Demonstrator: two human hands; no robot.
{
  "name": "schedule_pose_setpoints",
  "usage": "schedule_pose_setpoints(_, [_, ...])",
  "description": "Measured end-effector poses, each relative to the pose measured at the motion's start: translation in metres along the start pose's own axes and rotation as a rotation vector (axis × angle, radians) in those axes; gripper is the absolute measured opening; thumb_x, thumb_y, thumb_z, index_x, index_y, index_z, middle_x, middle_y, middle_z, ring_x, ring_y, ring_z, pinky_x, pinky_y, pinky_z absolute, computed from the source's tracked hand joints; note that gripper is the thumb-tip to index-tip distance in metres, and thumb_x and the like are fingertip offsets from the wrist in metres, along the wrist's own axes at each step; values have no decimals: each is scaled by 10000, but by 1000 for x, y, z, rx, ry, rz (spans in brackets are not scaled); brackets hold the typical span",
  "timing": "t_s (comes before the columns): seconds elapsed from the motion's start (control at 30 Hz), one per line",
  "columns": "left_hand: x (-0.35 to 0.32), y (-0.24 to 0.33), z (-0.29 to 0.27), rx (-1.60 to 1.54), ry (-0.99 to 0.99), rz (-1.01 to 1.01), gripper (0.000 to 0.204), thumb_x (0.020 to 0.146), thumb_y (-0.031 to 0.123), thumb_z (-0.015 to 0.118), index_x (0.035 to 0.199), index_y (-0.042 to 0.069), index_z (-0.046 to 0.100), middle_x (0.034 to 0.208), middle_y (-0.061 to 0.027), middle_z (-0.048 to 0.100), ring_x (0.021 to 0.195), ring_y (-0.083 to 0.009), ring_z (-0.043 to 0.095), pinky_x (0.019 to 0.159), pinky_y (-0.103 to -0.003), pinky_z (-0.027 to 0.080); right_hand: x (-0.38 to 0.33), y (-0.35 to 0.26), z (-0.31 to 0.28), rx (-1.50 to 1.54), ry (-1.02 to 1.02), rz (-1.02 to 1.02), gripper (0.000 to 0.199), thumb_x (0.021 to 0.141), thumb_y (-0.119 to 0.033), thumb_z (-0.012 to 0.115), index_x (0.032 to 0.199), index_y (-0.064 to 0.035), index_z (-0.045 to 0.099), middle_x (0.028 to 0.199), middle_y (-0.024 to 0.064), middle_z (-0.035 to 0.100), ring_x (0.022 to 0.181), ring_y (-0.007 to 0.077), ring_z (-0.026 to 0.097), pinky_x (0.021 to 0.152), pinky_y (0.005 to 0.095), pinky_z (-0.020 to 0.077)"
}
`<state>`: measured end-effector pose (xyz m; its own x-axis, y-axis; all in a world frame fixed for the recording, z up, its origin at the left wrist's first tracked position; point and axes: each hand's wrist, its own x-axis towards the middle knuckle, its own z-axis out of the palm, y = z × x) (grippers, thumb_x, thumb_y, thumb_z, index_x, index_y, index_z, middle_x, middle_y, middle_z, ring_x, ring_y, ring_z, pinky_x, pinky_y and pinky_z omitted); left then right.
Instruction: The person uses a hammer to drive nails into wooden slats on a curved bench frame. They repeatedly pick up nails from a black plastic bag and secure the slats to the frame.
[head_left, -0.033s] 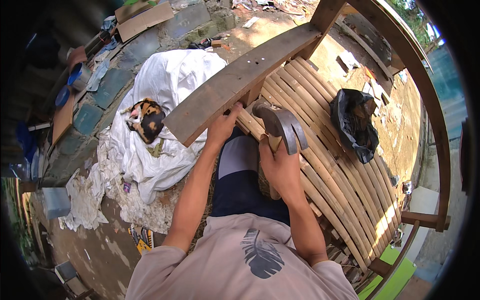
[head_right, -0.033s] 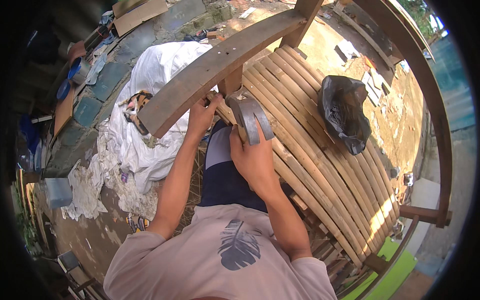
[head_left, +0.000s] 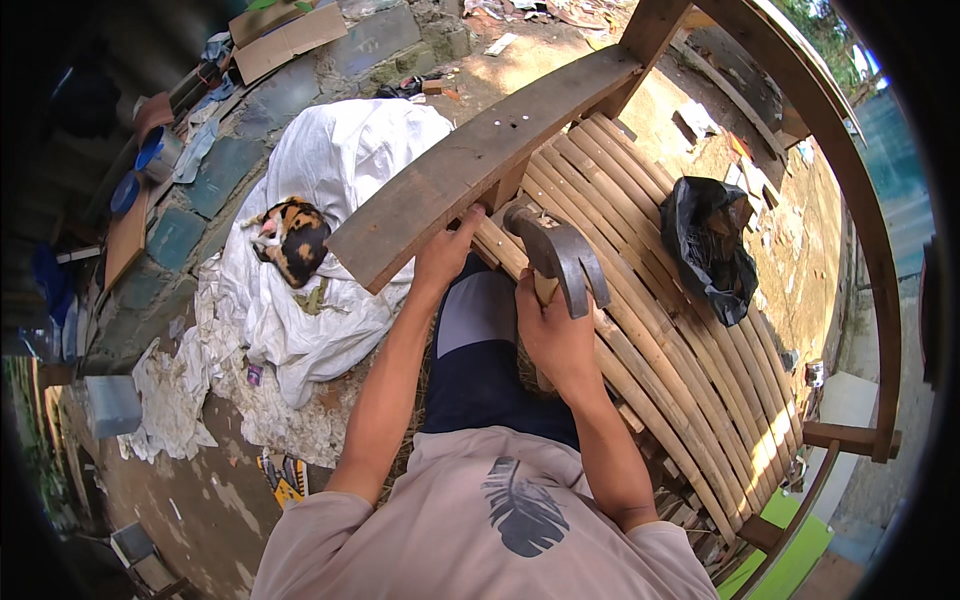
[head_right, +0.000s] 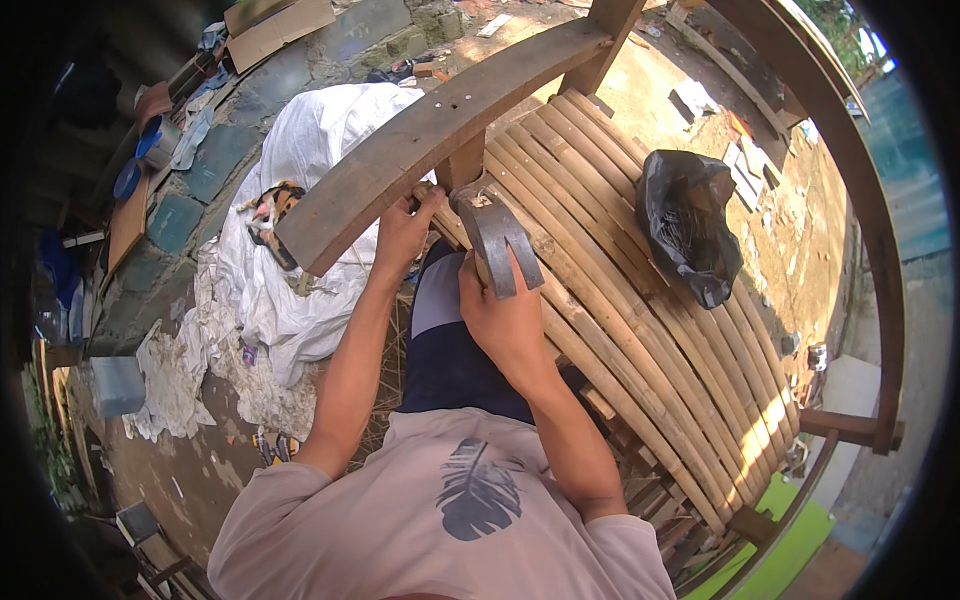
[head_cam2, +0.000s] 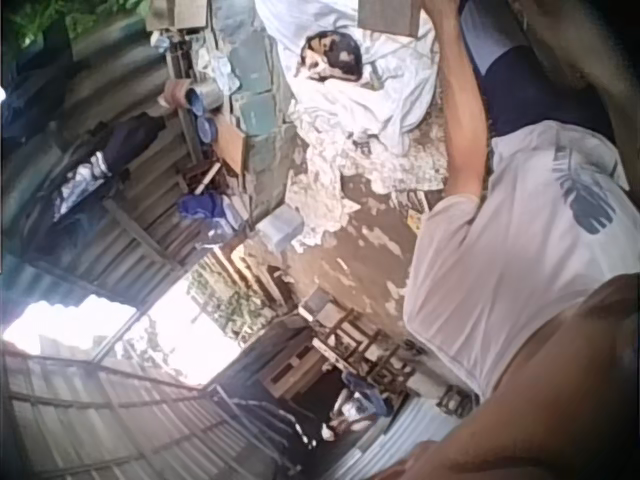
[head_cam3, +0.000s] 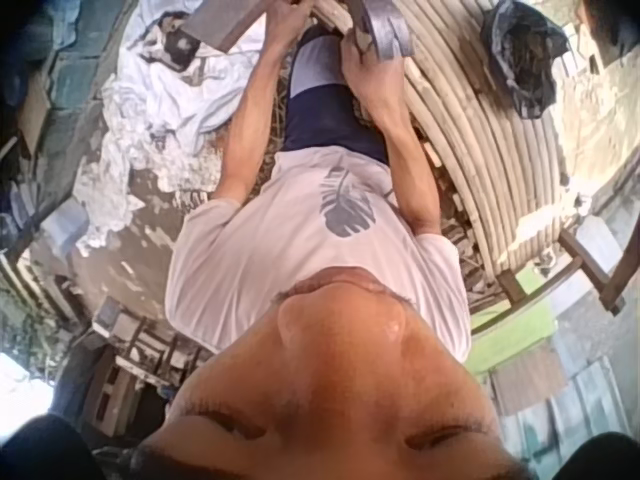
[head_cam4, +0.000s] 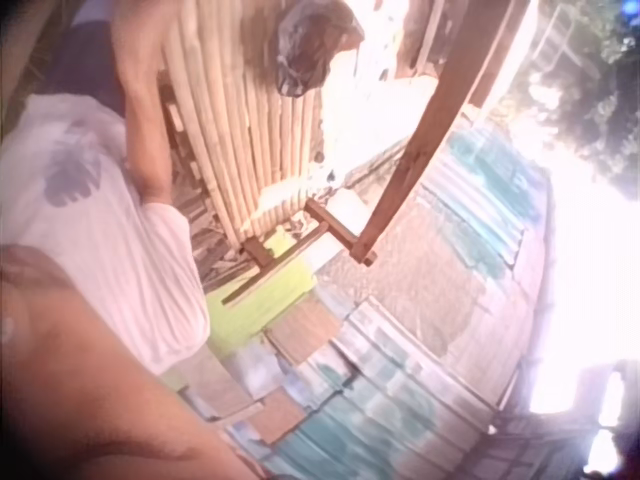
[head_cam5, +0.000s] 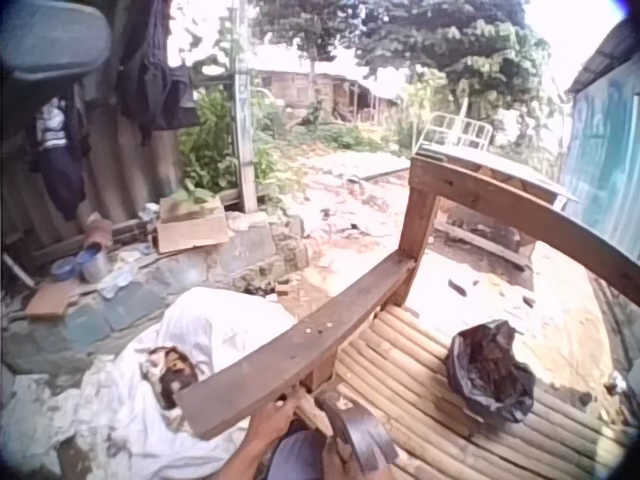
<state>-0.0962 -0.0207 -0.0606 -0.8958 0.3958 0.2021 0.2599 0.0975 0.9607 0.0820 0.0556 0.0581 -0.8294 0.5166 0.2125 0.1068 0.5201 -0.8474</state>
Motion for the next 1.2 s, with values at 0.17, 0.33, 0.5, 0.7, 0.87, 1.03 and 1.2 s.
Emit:
schedule_pose_setpoints(0.17, [0,7,-5,25,-69,-107,344,963,253,712,1147,-34,661,1018,-97,704,930,-164,649,854,-331,497,12,-16,-9,-92,-88,170,320,895,-48,619,1195,46,561,824,332,645,811,531,633,710,554,503])
schedule_pose_setpoints(0.33, [2,3,4,-9,-11,-11,337,961,249,714,1135,-35,662,1036,-105,706,939,-163,649,857,-324,501,11,5,-3,-122,-59,4,383,865,-14,611,1240,36,551,832,342,648,806,538,632,728,570,512])
schedule_pose_setpoints(0.5, [2,1,-4,-36,-23,-76,328,964,242,712,1129,-37,662,1020,-100,705,935,-157,655,839,-322,509,19,-23,-19,-87,-140,166,380,859,-26,600,1212,104,543,825,346,654,817,540,640,760,557,525])
schedule_pose_setpoints(0.7, [-2,-8,1,-40,-68,-112,309,974,254,704,1093,-30,670,980,-79,711,883,-125,656,803,-290,512,27,7,-12,-266,-267,127,383,864,-38,603,1190,128,489,824,362,648,830,550,639,769,568,523])
schedule_pose_setpoints(0.87, [5,-12,3,-33,-42,-64,311,974,267,705,1067,-27,675,966,-80,712,837,-125,672,767,-289,544,21,8,-14,-122,-176,31,351,872,-40,596,1151,135,473,834,377,647,841,547,646,779,576,516])
schedule_pose_setpoints(1.03, [5,-8,-1,-56,-30,-114,333,973,265,708,1107,-39,679,954,-75,712,824,-120,684,738,-299,573,30,-2,-26,-146,-227,153,338,879,-52,596,1136,138,486,853,372,653,849,537,654,796,582,510])
schedule_pose_setpoints(1.2, [7,-3,-1,-157,-73,-134,326,973,251,712,1116,-41,688,960,-78,730,815,-119,691,727,-291,575,31,24,-22,-188,-257,43,320,889,-76,594,1134,112,514,884,368,654,877,542,641,808,575,501])
